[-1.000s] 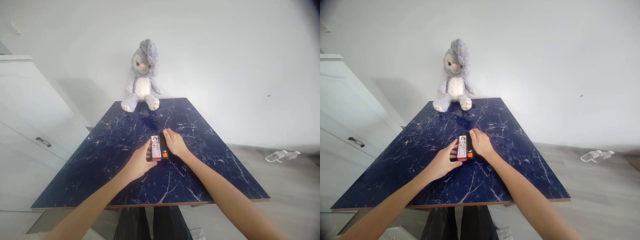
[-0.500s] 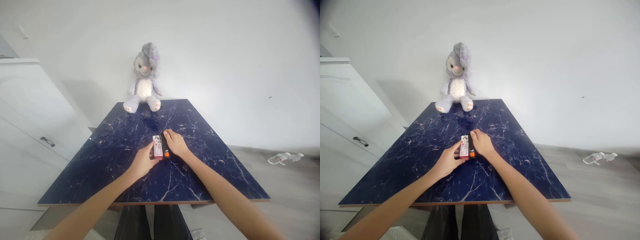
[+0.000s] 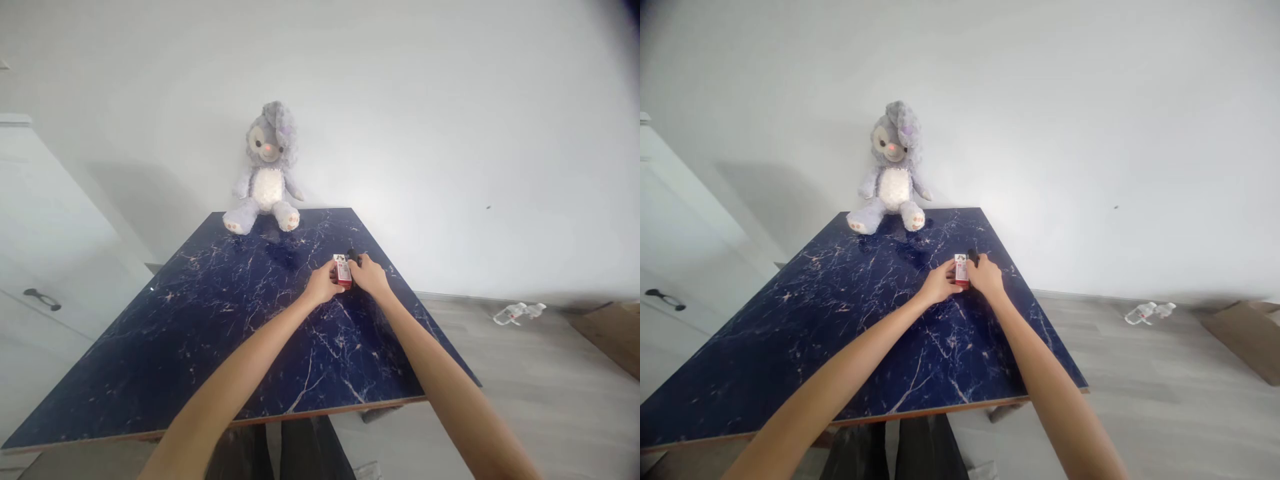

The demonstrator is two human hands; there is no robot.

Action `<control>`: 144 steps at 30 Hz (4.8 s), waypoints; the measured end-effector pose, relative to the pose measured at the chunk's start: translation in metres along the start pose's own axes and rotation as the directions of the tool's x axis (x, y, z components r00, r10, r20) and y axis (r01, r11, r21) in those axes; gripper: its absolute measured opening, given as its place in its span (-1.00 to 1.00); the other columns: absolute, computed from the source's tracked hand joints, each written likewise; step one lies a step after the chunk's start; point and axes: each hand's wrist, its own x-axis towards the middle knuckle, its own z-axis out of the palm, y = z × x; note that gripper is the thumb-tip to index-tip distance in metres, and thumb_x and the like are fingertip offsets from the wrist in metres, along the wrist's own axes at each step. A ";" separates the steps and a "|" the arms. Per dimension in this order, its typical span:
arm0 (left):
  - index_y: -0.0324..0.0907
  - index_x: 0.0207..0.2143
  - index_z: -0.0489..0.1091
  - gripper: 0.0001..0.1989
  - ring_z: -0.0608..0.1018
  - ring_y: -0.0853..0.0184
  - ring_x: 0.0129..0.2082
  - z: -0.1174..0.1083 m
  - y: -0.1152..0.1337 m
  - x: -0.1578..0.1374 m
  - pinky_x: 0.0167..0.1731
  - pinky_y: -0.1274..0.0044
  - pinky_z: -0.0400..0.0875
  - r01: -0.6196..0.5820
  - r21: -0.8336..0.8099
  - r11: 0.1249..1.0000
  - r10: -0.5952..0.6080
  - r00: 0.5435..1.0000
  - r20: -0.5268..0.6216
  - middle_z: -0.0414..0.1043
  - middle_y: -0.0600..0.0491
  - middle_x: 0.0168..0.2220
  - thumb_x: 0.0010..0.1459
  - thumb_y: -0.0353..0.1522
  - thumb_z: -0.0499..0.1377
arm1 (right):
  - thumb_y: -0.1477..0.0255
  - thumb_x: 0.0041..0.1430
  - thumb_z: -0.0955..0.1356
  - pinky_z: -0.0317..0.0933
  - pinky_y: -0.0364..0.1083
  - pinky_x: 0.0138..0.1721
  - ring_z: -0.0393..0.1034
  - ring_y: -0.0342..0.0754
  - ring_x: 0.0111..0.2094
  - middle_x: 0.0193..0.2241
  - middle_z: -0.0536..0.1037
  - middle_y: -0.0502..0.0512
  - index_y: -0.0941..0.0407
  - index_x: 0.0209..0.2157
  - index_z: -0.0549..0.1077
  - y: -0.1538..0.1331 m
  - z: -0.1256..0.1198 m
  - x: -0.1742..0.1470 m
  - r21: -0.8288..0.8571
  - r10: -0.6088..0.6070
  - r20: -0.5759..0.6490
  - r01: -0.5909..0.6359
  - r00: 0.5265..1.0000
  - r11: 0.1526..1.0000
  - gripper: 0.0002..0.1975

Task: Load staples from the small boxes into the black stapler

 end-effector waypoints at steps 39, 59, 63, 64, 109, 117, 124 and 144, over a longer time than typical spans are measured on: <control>-0.08 0.19 0.34 -0.60 0.45 0.12 0.11 -0.130 -0.011 -0.065 0.22 0.17 0.25 -0.142 0.718 0.681 0.166 0.985 0.037 0.46 -0.05 0.10 0.37 -0.24 0.00 | 0.06 0.17 0.34 0.23 0.22 0.09 0.36 0.33 0.12 0.39 -0.11 0.24 -0.11 0.27 0.27 0.018 0.002 0.003 -0.269 -0.153 -0.064 0.130 0.986 0.954 -0.36; -0.07 0.11 0.41 -0.63 0.44 0.09 0.11 -0.129 -0.012 -0.067 0.21 0.16 0.24 -0.137 0.715 0.686 0.139 0.989 0.057 0.47 -0.02 0.08 0.34 -0.22 0.02 | 0.23 0.32 0.14 0.17 0.09 0.15 0.33 0.18 0.15 0.15 0.43 0.30 0.17 0.25 0.26 0.030 -0.003 0.017 -0.015 -0.026 -0.195 0.024 0.980 1.000 -0.45; -0.07 0.11 0.41 -0.63 0.45 0.10 0.07 -0.129 -0.012 -0.069 0.12 0.18 0.33 -0.153 0.709 0.689 0.150 0.986 0.067 0.49 -0.02 0.06 0.34 -0.22 0.02 | 0.17 0.31 0.19 0.22 0.09 0.07 0.41 0.23 0.08 0.08 0.50 0.34 0.22 0.26 0.25 0.035 -0.003 0.020 -0.028 0.015 -0.178 -0.020 0.984 0.999 -0.39; -0.08 0.11 0.42 -0.63 0.45 0.10 0.06 -0.128 -0.012 -0.069 0.10 0.19 0.34 -0.157 0.710 0.686 0.154 0.986 0.068 0.50 -0.03 0.05 0.34 -0.23 0.03 | 0.15 0.30 0.19 0.22 0.08 0.07 0.40 0.23 0.08 0.09 0.50 0.34 0.23 0.27 0.24 0.036 -0.003 0.020 -0.016 0.030 -0.185 -0.034 0.982 0.999 -0.37; -0.12 -0.02 0.47 -0.61 0.48 -0.10 0.09 -0.281 -0.028 -0.121 0.10 0.07 0.18 0.637 0.412 0.651 -0.099 0.610 -0.787 0.61 -0.15 -0.13 0.32 -0.20 -0.06 | 0.03 0.20 0.27 0.22 0.13 0.15 0.38 0.24 0.10 0.16 0.33 0.46 0.27 0.19 0.27 -0.255 0.183 -0.066 0.432 -0.189 0.074 0.140 0.979 0.891 -0.29; -0.20 -0.05 0.53 -0.62 0.52 0.02 0.08 -0.302 -0.030 -0.123 0.10 0.28 0.32 0.564 0.326 0.758 -0.197 0.675 -0.711 0.55 -0.15 0.02 0.25 -0.24 0.03 | 0.48 0.06 0.30 0.05 0.03 0.29 0.23 0.11 0.24 0.23 0.35 0.29 0.27 0.37 -0.01 -0.236 0.201 -0.037 0.459 -0.582 0.052 0.498 0.812 0.736 -0.16; -0.08 0.27 0.28 -0.22 0.40 0.07 0.22 -0.319 -0.021 -0.148 0.19 0.30 0.31 0.162 0.124 0.979 -0.149 0.982 -0.113 0.30 -0.04 0.28 -0.02 -0.25 0.36 | 0.43 0.02 0.35 0.12 0.03 0.19 0.33 0.09 0.07 0.03 0.49 0.23 0.19 0.13 0.34 -0.235 0.190 -0.049 0.336 -0.612 -0.039 0.587 0.790 0.736 -0.42; -0.05 0.27 0.29 -0.19 0.45 0.04 0.17 -0.325 -0.023 -0.144 0.19 0.22 0.29 0.271 0.141 0.952 -0.267 0.962 -0.052 0.38 -0.07 0.22 -0.05 -0.16 0.40 | 0.69 0.00 0.23 0.27 -0.13 -0.07 0.50 -0.02 -0.17 -0.25 0.63 0.04 0.08 -0.16 0.50 -0.195 0.164 -0.061 0.409 -0.407 0.015 0.366 0.913 0.836 -0.58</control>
